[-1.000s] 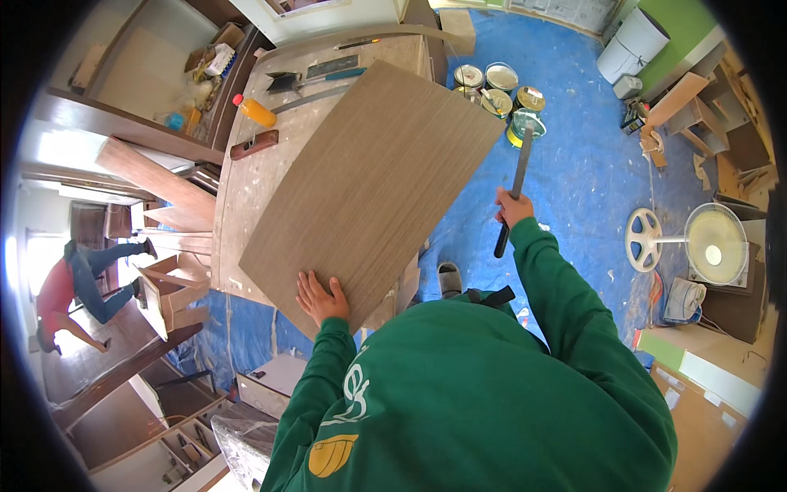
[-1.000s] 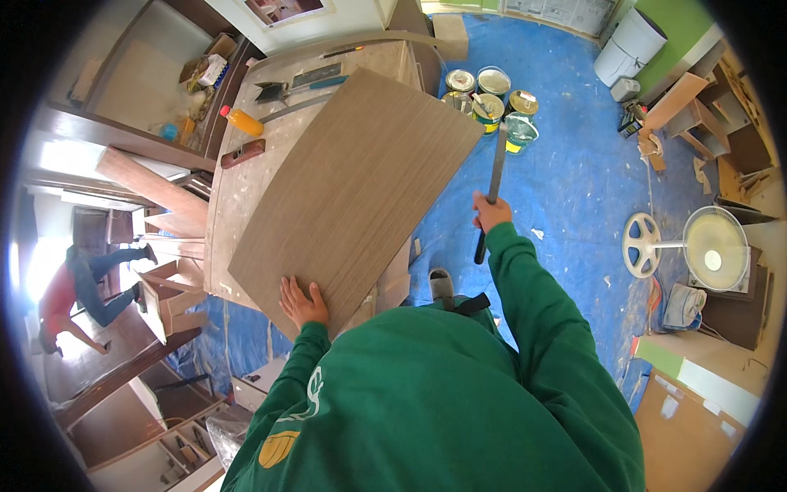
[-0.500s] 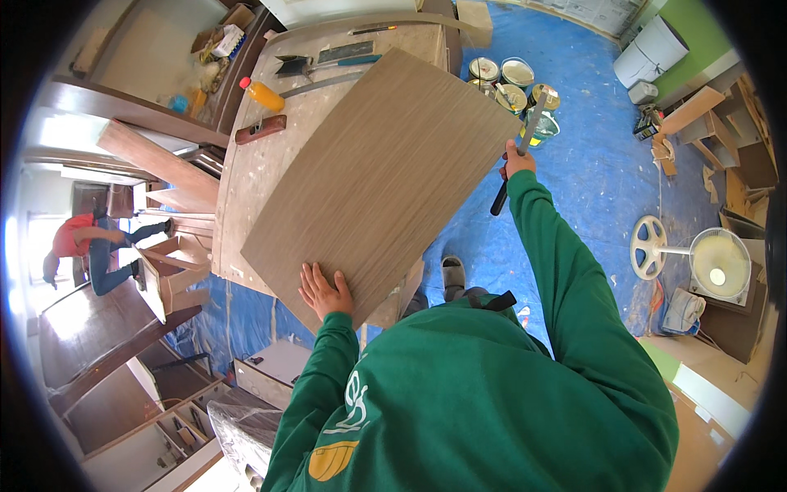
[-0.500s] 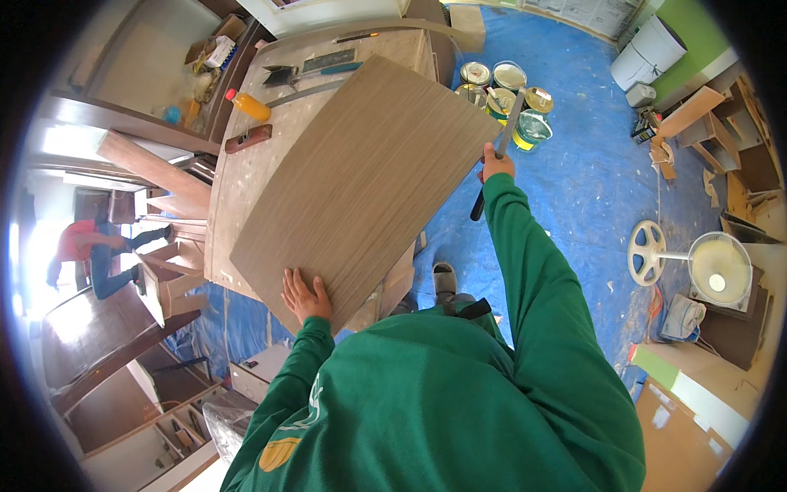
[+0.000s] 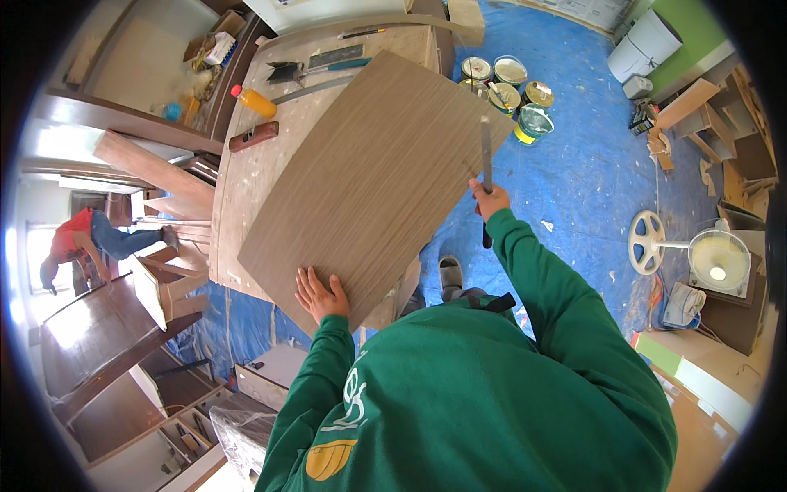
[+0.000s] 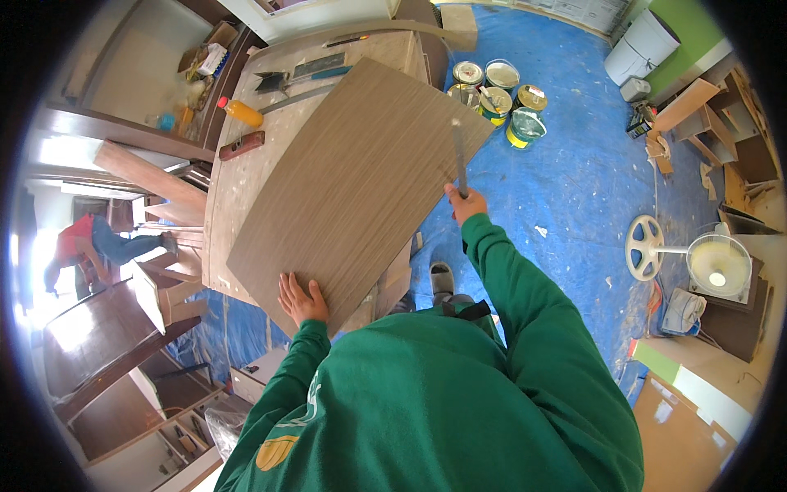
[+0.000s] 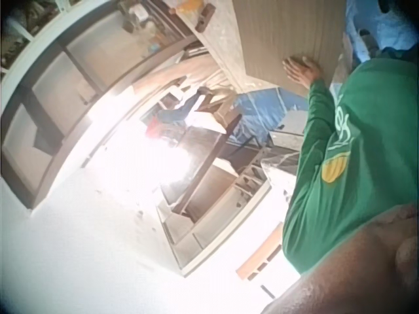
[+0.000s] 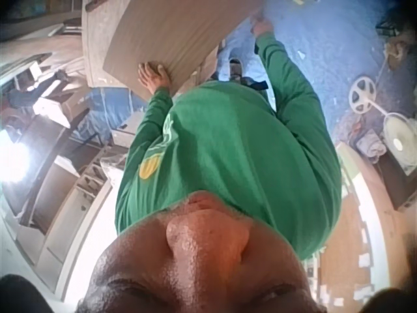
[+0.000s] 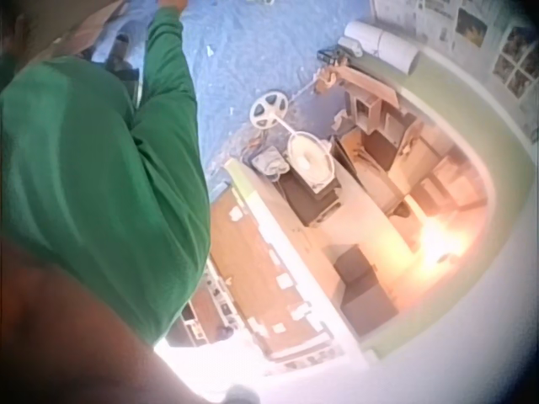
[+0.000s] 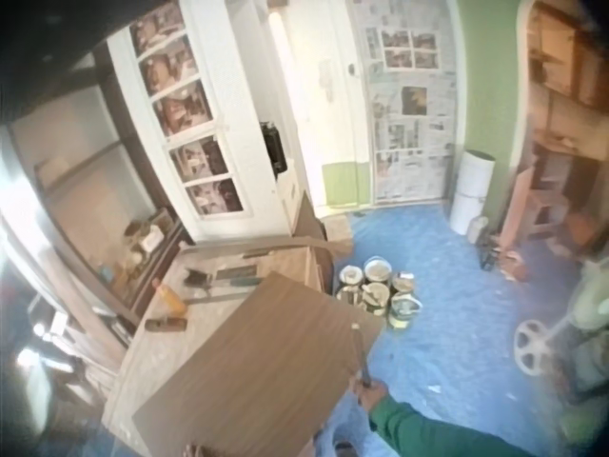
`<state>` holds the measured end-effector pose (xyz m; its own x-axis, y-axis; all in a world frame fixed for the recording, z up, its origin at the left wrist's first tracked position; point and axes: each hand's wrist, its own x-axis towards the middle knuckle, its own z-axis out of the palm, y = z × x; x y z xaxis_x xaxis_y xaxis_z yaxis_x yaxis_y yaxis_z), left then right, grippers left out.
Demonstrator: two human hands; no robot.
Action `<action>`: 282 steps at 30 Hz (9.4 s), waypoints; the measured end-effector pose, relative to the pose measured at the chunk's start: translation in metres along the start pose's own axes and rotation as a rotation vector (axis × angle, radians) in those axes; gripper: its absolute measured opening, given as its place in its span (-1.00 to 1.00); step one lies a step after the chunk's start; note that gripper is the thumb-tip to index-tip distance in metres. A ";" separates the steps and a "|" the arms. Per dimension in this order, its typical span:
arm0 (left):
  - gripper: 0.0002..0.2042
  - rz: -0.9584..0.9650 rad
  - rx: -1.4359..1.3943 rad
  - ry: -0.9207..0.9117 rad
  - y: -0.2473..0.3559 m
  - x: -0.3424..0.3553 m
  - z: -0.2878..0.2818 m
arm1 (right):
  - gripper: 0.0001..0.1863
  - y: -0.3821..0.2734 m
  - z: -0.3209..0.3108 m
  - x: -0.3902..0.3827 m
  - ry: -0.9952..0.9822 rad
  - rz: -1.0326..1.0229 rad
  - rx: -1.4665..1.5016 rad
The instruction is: The person scrapes a wooden board with a chisel, removing small pieces of material. They repeatedly scrape different areas of the board and occasionally wipe it with their hand.
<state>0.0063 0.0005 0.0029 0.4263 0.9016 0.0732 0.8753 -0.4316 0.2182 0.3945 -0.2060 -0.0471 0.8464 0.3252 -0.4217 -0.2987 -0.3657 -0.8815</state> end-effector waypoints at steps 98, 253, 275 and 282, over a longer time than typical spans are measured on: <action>-0.62 0.287 -1.516 -0.785 0.256 -0.107 -0.153 | -0.63 -0.033 -0.078 -0.403 -0.509 -0.052 0.358; -0.76 1.448 -0.901 -0.054 0.179 0.025 -0.440 | -0.58 0.387 -0.225 -0.387 -0.103 0.291 -0.765; -0.49 0.480 -0.400 -0.221 0.201 0.236 -0.009 | -0.84 0.113 -0.053 -0.265 0.096 0.193 0.277; -0.75 0.450 -1.342 -0.234 0.279 0.183 0.078 | -0.88 0.036 0.032 -0.239 0.212 0.216 0.419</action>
<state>0.3465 0.0429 0.0017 0.7468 0.6158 0.2510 -0.1586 -0.2016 0.9665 0.1673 -0.2687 0.0155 0.8040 0.0808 -0.5891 -0.5904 -0.0096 -0.8071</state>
